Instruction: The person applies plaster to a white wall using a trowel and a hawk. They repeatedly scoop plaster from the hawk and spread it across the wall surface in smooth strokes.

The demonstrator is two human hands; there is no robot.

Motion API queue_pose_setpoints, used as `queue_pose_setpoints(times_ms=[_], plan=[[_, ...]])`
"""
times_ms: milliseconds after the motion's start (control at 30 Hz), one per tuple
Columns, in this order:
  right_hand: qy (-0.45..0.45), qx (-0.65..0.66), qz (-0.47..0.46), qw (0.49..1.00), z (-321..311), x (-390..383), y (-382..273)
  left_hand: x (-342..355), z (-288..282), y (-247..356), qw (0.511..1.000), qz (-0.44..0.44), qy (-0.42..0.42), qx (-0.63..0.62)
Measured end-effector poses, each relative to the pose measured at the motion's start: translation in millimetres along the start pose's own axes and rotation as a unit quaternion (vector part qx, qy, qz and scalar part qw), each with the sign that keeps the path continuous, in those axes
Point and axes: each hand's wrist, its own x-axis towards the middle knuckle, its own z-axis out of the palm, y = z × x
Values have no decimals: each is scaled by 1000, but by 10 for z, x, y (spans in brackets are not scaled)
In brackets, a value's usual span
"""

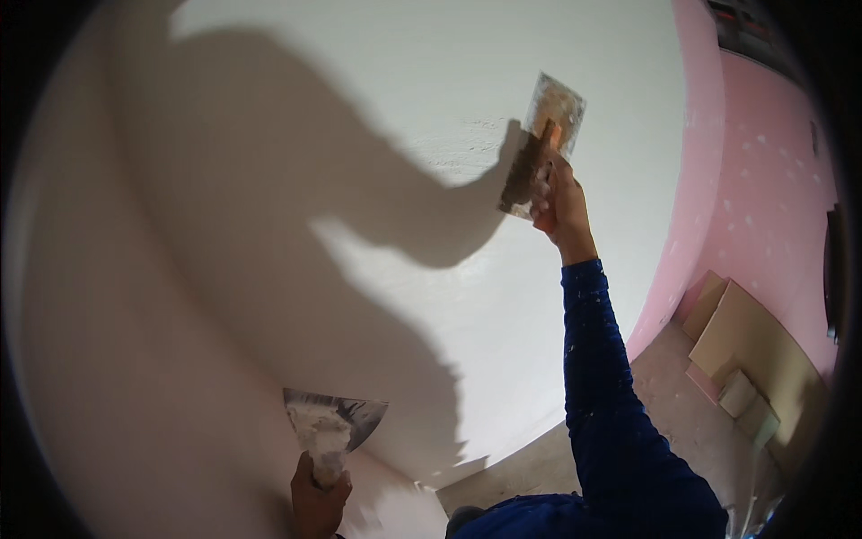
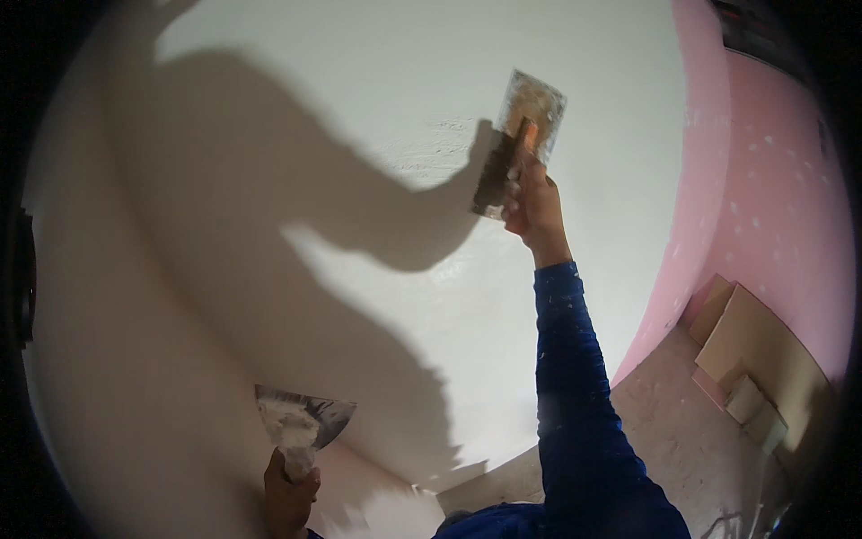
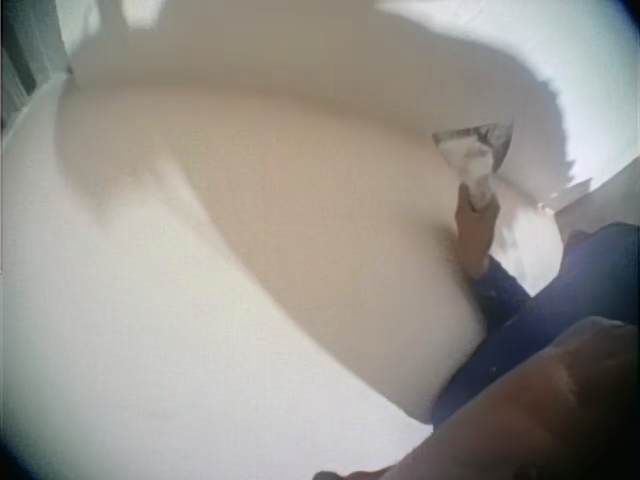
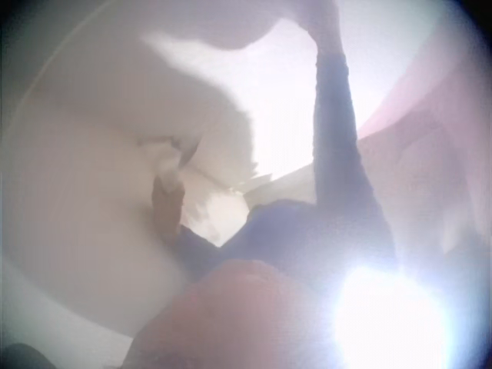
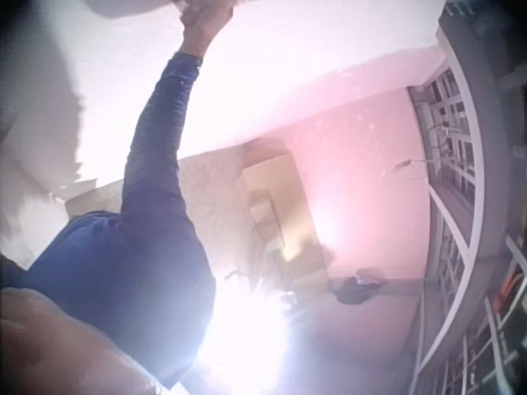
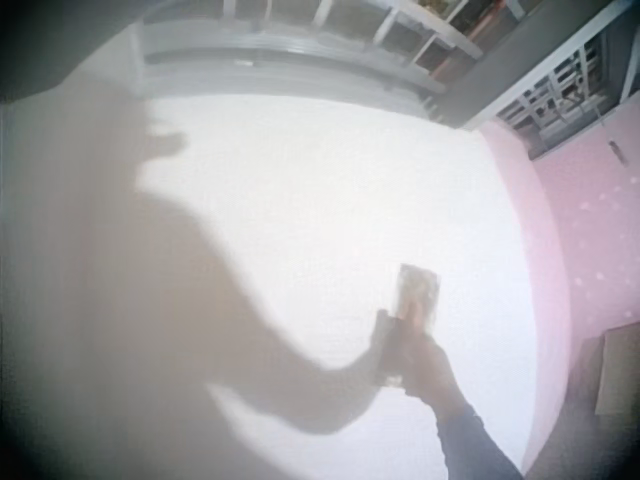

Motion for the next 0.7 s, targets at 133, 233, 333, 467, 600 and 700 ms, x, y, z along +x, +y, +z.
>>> queue_pose_setpoints(times_ms=[133,233,333,467,600,700], plan=[[53,-26,-24,998,669,-503,-45,-46,-876,41,977,165,-18,-132],[-73,-58,-71,993,1589,-975,-265,-167,-1295,152,980,166,-10,-108],[-213,-22,10,977,2678,-1288,-448,-359,-1582,244,977,191,16,-90],[-296,-61,10,953,3671,-1397,-501,-512,-1694,346,975,198,27,-99],[-333,-24,4,943,3950,-1338,-541,-590,-1623,453,977,195,27,-84],[-332,-53,10,942,4025,-1308,-544,-628,-1603,511,986,161,24,-27]])
